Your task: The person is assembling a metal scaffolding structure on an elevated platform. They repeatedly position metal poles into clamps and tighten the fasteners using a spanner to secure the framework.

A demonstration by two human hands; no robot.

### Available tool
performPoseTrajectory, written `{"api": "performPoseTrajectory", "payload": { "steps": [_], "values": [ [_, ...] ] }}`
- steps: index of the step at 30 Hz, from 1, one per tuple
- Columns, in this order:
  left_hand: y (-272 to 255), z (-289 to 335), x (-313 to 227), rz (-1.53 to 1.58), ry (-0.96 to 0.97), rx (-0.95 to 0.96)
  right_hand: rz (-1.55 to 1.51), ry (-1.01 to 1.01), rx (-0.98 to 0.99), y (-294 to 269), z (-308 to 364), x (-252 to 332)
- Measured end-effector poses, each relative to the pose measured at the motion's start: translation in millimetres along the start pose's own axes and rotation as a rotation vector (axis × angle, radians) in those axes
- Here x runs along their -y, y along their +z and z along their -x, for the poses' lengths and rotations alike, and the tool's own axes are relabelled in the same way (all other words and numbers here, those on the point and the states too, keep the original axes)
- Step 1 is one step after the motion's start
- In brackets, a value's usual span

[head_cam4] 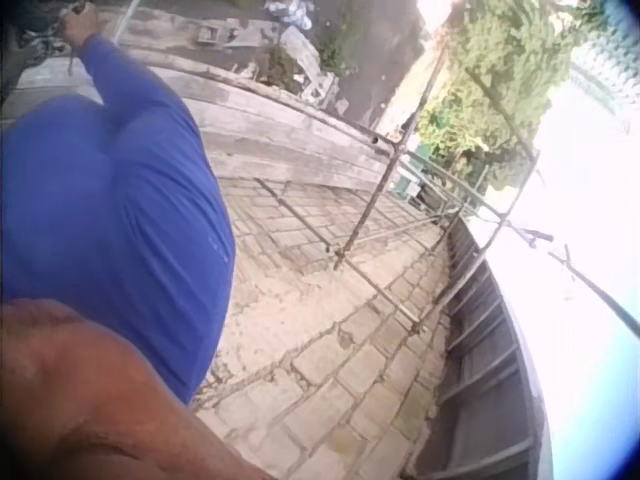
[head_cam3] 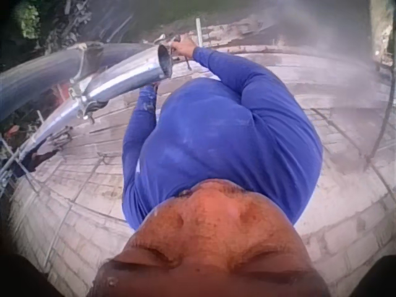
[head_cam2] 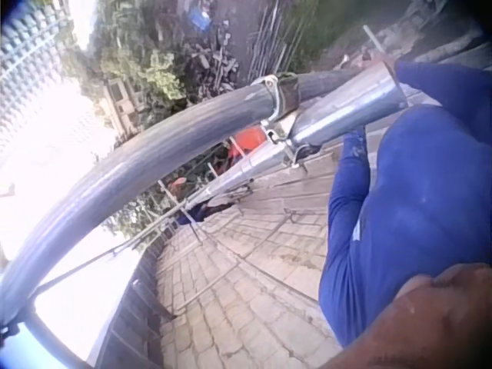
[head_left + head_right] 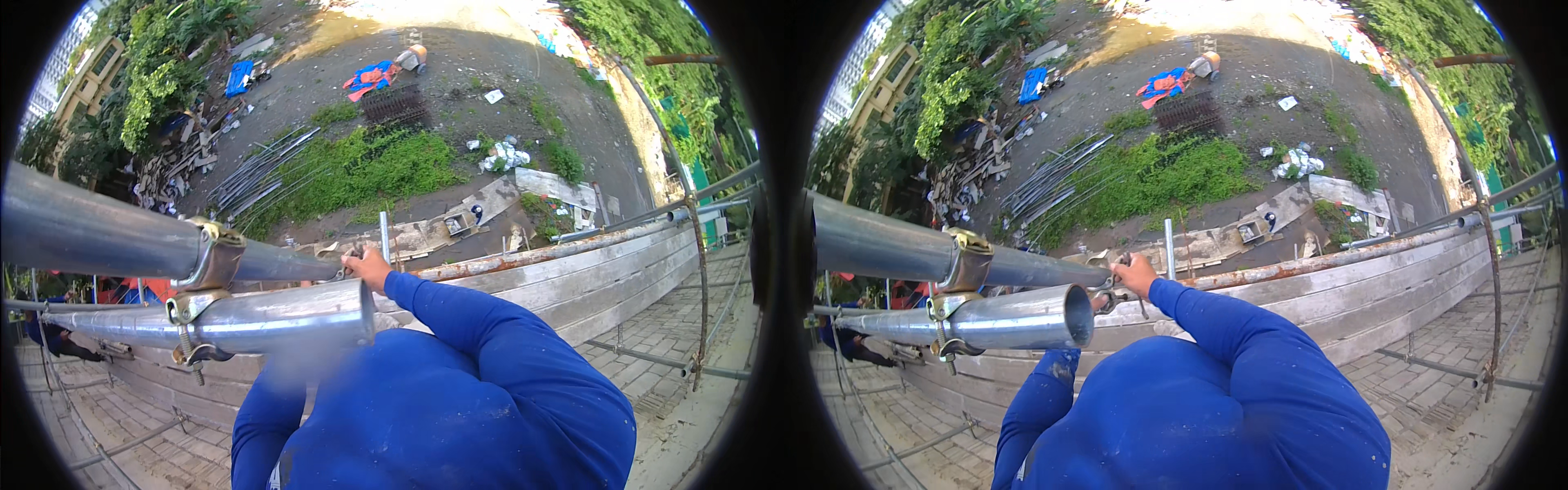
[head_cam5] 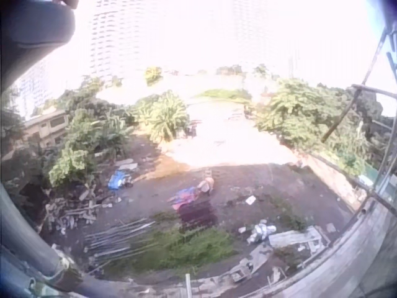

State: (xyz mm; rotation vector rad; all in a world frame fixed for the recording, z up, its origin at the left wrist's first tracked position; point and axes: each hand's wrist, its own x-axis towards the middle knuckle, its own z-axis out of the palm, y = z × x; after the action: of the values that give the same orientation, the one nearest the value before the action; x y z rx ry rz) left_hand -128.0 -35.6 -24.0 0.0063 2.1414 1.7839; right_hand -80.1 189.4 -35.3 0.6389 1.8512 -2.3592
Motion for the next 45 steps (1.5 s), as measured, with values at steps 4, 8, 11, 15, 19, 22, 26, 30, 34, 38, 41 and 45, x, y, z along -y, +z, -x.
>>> {"api": "performPoseTrajectory", "payload": {
  "steps": [4,8,11,15,19,22,26,30,34,38,41,45],
  "values": [
    [-7,3,3,-0.028,0.013,0.005,-0.026,0.046,0.077,-1,2,8],
    [0,-4,1,-0.057,0.045,0.055,-0.147,-0.103,0.124,-18,-28,-30],
    [4,-8,7,-0.096,0.084,0.077,-0.147,-0.016,0.174,-27,-35,-38],
    [16,-7,-2,-0.153,0.133,0.097,-0.121,0.122,0.255,-30,-20,-19],
    [11,-3,-20,-0.148,0.150,0.128,-0.054,0.208,0.306,-44,-26,-30],
    [16,1,-28,-0.150,0.234,0.108,-0.015,0.226,0.367,-67,-55,-59],
    [32,-6,-13,-0.177,0.195,0.097,-0.016,0.170,0.370,-26,-10,27],
    [37,-17,5,-0.164,0.073,0.135,0.066,0.238,0.430,-15,-11,39],
    [34,0,-22,-0.092,-0.063,0.159,0.079,0.254,0.494,-30,-25,38],
    [35,-3,-15,-0.182,-0.047,0.105,0.234,0.169,0.580,-29,-37,44],
    [36,-1,-10,-0.228,-0.032,0.033,0.226,0.193,0.634,-24,-40,43],
    [47,16,-44,-0.254,-0.147,-0.007,0.187,0.242,0.679,-37,-52,40]
  ]
}}
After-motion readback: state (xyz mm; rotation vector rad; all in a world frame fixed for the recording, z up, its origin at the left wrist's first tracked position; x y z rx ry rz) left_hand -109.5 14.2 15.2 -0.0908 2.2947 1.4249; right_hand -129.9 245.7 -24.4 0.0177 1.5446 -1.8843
